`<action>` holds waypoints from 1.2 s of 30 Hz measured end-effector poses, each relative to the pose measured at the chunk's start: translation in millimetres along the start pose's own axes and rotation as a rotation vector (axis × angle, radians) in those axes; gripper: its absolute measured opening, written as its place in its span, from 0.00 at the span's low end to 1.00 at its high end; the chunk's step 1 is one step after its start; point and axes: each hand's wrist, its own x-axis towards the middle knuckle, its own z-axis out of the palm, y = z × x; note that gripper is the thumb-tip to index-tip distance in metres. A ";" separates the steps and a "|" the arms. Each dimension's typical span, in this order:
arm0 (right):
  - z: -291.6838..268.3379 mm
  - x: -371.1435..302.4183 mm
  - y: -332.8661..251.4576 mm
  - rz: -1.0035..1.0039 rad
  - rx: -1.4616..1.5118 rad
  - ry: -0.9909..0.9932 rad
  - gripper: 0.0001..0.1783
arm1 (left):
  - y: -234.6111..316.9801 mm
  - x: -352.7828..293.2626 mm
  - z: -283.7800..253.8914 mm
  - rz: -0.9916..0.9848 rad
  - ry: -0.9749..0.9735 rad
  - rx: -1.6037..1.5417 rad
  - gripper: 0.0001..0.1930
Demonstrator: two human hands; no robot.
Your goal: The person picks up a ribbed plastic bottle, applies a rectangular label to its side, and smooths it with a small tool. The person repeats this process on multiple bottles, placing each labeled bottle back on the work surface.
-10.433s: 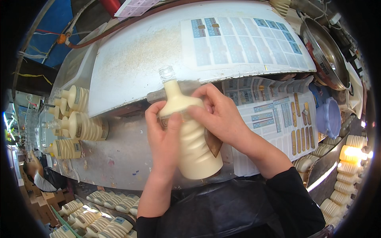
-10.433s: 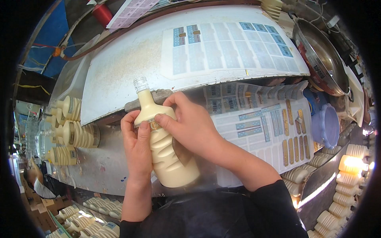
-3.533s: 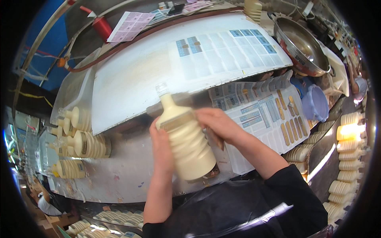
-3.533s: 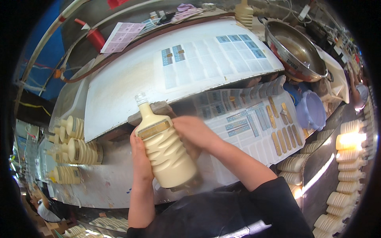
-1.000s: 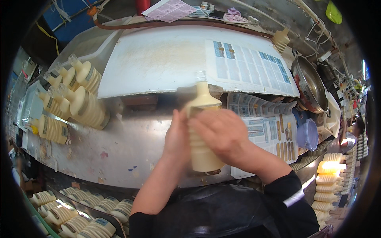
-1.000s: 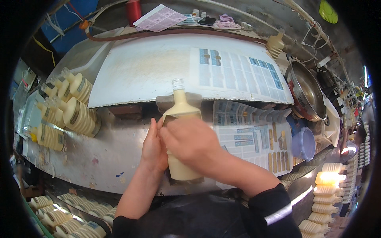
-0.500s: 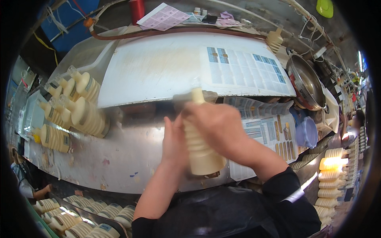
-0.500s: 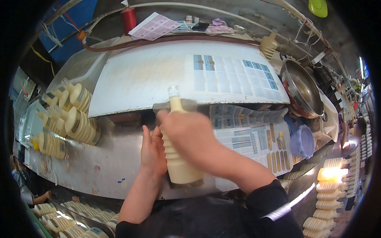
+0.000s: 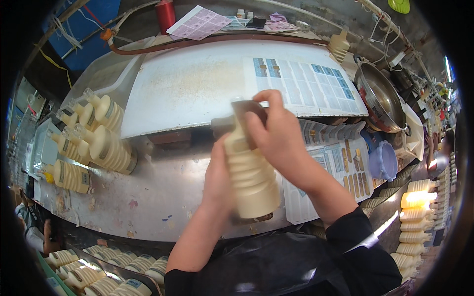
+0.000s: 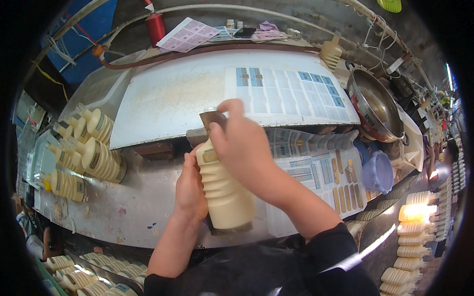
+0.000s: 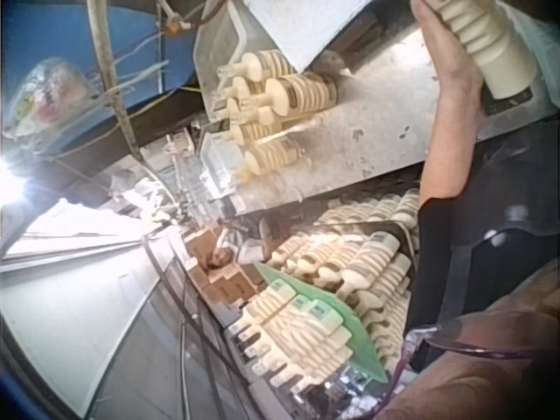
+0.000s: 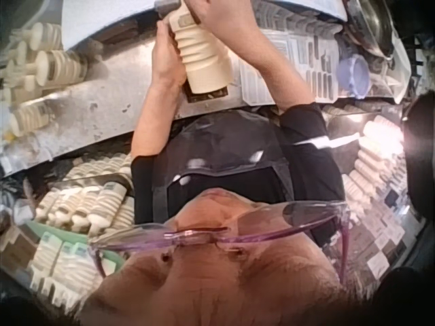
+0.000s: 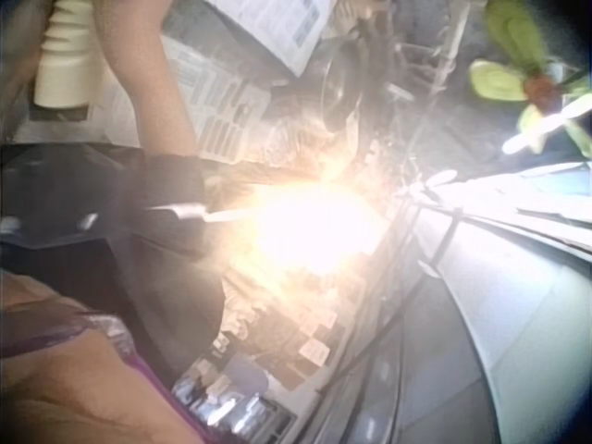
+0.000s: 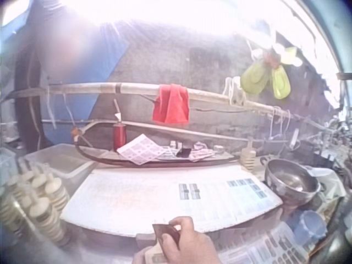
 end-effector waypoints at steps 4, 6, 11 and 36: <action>28.6 -4.9 -9.5 -0.084 -0.181 -0.012 0.16 | -1.7 -4.0 3.9 0.038 0.070 0.076 0.30; 28.5 -3.8 -10.8 -0.085 -0.252 -0.045 0.16 | -2.9 -3.2 -0.1 0.058 0.059 0.130 0.31; 17.1 5.2 -7.7 -0.012 -0.244 -0.037 0.15 | -6.1 1.5 -5.6 0.063 0.004 0.033 0.31; 4.5 0.2 29.6 -0.011 0.177 0.071 0.16 | -15.9 4.1 -27.6 0.601 0.278 1.248 0.30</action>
